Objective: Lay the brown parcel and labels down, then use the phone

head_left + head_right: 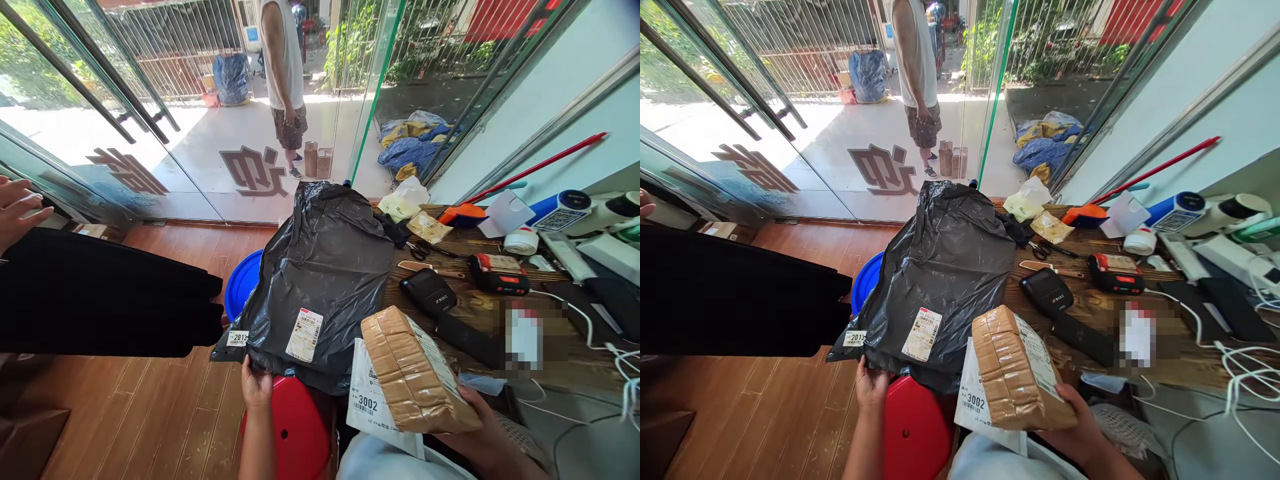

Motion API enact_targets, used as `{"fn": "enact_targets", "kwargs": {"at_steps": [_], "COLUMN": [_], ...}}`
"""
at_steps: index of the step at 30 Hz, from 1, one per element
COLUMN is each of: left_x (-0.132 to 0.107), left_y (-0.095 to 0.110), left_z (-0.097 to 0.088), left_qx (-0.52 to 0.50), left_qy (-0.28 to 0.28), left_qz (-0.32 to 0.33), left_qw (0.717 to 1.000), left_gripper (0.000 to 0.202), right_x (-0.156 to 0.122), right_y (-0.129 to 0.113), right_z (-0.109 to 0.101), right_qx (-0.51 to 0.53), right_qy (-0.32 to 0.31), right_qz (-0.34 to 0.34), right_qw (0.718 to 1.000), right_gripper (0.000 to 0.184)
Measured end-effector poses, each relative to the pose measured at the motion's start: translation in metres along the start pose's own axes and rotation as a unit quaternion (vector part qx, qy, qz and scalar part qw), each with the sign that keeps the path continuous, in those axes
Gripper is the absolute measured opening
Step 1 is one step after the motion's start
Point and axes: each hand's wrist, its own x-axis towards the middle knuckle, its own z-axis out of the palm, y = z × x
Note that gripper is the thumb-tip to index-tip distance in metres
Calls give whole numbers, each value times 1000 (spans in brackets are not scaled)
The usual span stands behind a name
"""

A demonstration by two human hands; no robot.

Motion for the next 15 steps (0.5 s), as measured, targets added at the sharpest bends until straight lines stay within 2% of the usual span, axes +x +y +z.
{"fn": "enact_targets", "kwargs": {"at_steps": [3,6,8,11,13,15], "left_x": [-4,-19,-33,-50,-54,-51], "left_y": [6,11,15,18,18,17], "left_z": [6,18,30,47,52,52], "left_qx": [56,130,199,304,343,354], "left_qy": [-25,-59,-101,-170,-177,-146], "left_qz": [42,121,170,221,256,289], "left_qw": [997,982,960,911,886,877], "left_gripper": [21,27,25,13,7,9], "right_x": [-1,-4,-6,-10,-12,-12], "right_y": [0,-2,-4,-8,-10,-12], "right_z": [4,8,11,16,20,24], "right_qx": [54,61,49,36,33,22], "right_qy": [13,9,-7,-24,-19,-5], "right_qz": [11,18,23,16,6,3], "right_qw": [998,998,999,999,999,1000], "right_gripper": [29,29,27,26,27,26]}}
